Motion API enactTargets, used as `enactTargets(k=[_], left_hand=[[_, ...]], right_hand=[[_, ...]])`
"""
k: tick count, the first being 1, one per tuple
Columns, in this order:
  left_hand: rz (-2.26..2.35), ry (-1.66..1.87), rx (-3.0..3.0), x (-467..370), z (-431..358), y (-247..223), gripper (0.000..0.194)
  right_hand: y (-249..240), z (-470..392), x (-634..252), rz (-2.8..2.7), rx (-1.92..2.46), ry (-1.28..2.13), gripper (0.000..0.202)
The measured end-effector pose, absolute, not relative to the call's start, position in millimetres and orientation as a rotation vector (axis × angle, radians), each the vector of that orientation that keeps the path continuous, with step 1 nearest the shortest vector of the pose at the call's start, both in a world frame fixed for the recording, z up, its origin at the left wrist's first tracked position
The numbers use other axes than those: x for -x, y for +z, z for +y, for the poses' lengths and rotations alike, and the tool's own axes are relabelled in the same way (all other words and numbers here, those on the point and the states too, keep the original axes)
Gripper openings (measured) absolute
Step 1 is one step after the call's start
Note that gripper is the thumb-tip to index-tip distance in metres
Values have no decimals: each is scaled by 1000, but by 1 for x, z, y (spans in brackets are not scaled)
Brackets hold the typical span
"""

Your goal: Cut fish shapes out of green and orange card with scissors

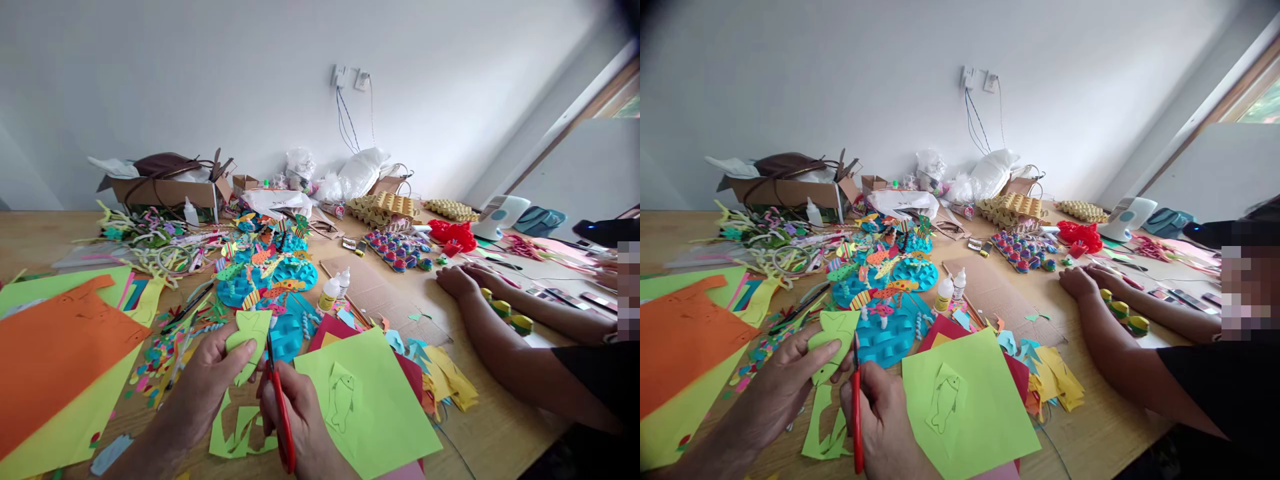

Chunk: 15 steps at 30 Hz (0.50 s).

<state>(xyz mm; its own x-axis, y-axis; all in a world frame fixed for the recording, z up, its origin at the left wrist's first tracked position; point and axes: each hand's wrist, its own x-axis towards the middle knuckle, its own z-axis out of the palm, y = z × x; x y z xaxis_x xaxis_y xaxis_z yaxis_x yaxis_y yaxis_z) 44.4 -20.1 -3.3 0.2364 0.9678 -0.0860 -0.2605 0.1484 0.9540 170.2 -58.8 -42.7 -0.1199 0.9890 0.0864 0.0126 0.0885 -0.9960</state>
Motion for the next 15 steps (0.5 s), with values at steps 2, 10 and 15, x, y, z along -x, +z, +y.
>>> enactTargets(k=[2,10,15], left_hand=[[894,1077,-1035,-45,-20,-4,22],[877,1055,-1099,-45,-19,-9,7],[876,1040,-1121,-44,-17,-12,8]], right_hand=[[-43,-60,-170,-1330,1093,1244,36],[-49,-60,-170,-1309,1060,1257,35],[-51,-59,-170,-1301,1065,1271,34]])
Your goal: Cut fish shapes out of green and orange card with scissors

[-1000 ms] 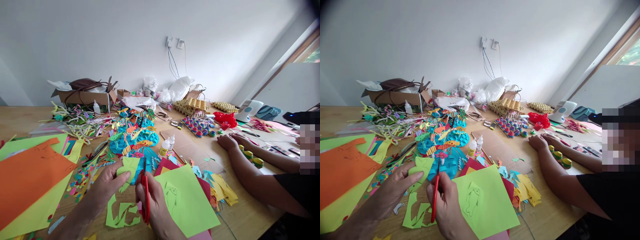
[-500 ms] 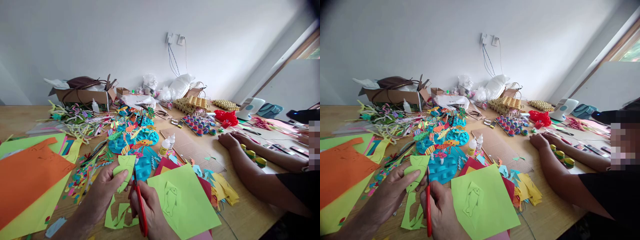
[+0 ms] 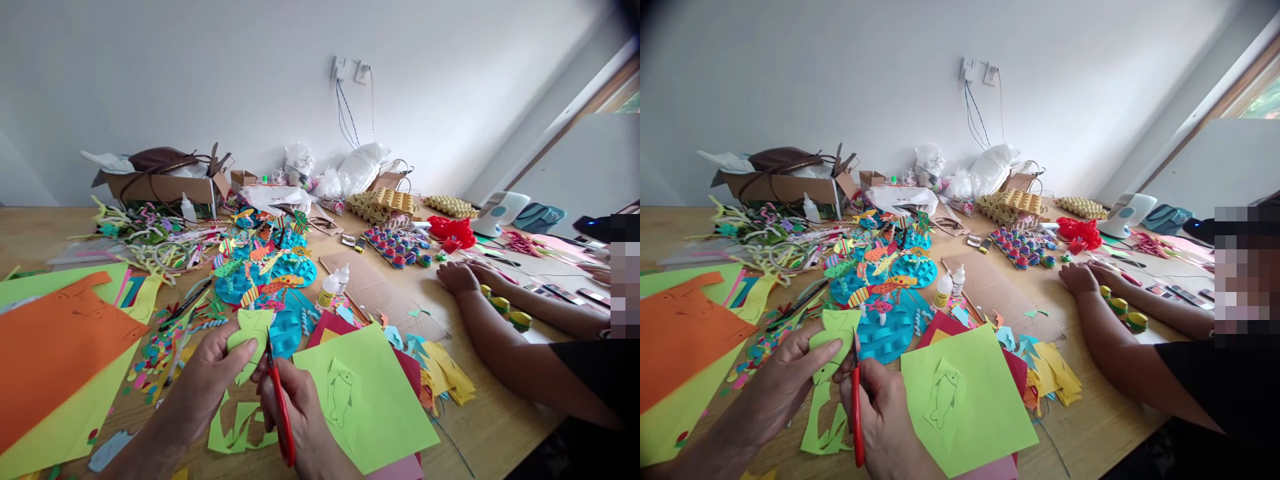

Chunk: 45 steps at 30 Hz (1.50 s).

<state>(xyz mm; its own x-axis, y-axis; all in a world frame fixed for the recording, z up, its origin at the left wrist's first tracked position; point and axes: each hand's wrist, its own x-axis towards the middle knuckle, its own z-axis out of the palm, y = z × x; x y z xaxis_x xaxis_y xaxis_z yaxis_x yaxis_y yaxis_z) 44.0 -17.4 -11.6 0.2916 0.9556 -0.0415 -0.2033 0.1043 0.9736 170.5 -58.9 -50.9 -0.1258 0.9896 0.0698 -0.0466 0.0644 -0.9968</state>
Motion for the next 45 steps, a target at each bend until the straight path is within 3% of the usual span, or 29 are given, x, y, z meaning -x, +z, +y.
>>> enactTargets(k=[45], left_hand=[[791,939,-1240,-38,-14,-11,19]], right_hand=[[-45,-60,-177,-1378,1016,1336,40]])
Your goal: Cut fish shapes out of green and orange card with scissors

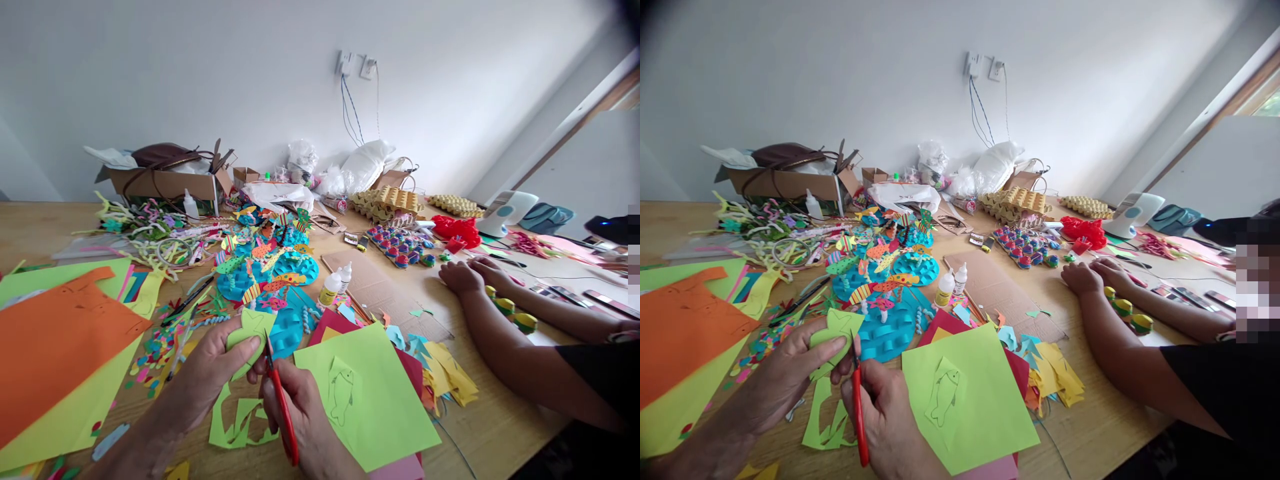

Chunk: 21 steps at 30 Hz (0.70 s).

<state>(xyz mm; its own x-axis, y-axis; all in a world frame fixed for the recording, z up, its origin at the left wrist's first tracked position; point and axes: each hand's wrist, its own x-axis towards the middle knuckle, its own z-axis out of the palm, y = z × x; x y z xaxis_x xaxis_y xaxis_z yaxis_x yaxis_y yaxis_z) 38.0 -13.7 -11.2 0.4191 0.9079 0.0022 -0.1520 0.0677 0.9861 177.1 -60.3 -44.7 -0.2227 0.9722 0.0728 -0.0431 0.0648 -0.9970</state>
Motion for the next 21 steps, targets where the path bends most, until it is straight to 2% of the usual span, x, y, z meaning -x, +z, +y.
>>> enactTargets(k=[12,21], left_hand=[[772,819,-1201,-28,-10,-8,11],[858,806,-1244,-25,-9,2,14]], right_hand=[[-39,-61,-179,-1395,1039,1389,32],[-44,-62,-179,-1408,1108,1389,30]])
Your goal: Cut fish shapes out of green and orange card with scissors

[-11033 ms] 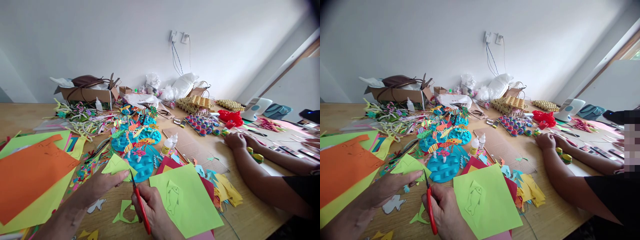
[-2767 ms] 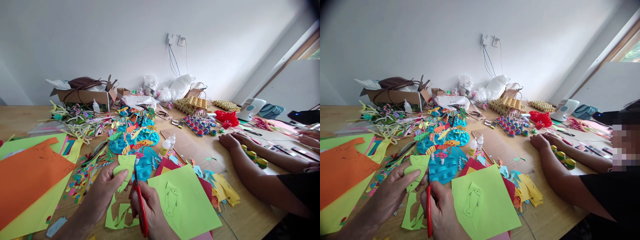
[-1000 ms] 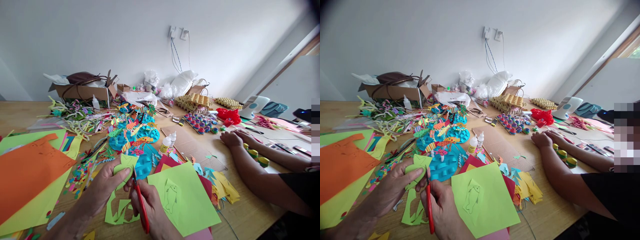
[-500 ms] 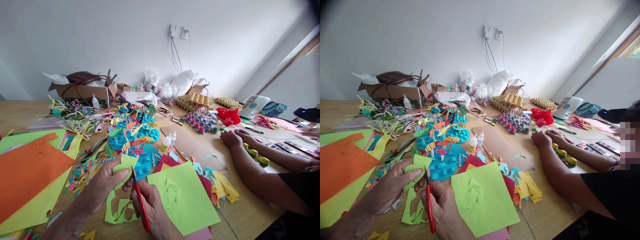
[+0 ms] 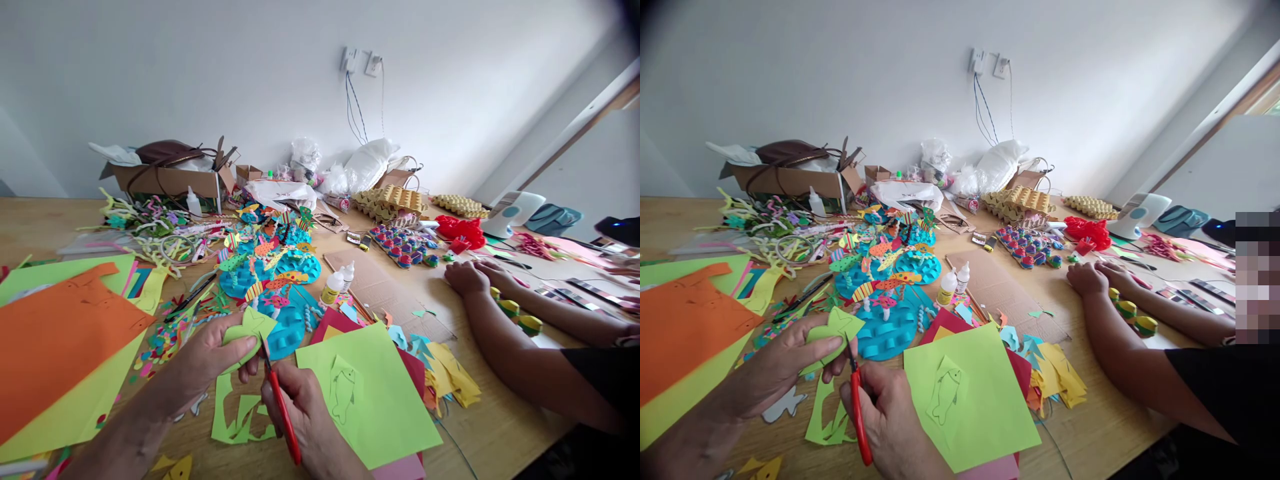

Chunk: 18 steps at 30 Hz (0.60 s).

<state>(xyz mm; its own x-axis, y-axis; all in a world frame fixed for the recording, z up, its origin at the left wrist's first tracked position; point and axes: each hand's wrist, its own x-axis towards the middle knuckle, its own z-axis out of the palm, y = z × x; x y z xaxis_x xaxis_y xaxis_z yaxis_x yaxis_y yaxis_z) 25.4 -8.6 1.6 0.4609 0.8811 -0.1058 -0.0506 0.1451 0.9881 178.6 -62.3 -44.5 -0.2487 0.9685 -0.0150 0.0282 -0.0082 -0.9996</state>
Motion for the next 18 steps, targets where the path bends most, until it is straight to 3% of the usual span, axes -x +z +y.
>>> enactTargets(k=[18], left_hand=[[834,681,-1251,-13,-2,4,13]], right_hand=[[-38,-62,-181,-1615,1122,1238,29]])
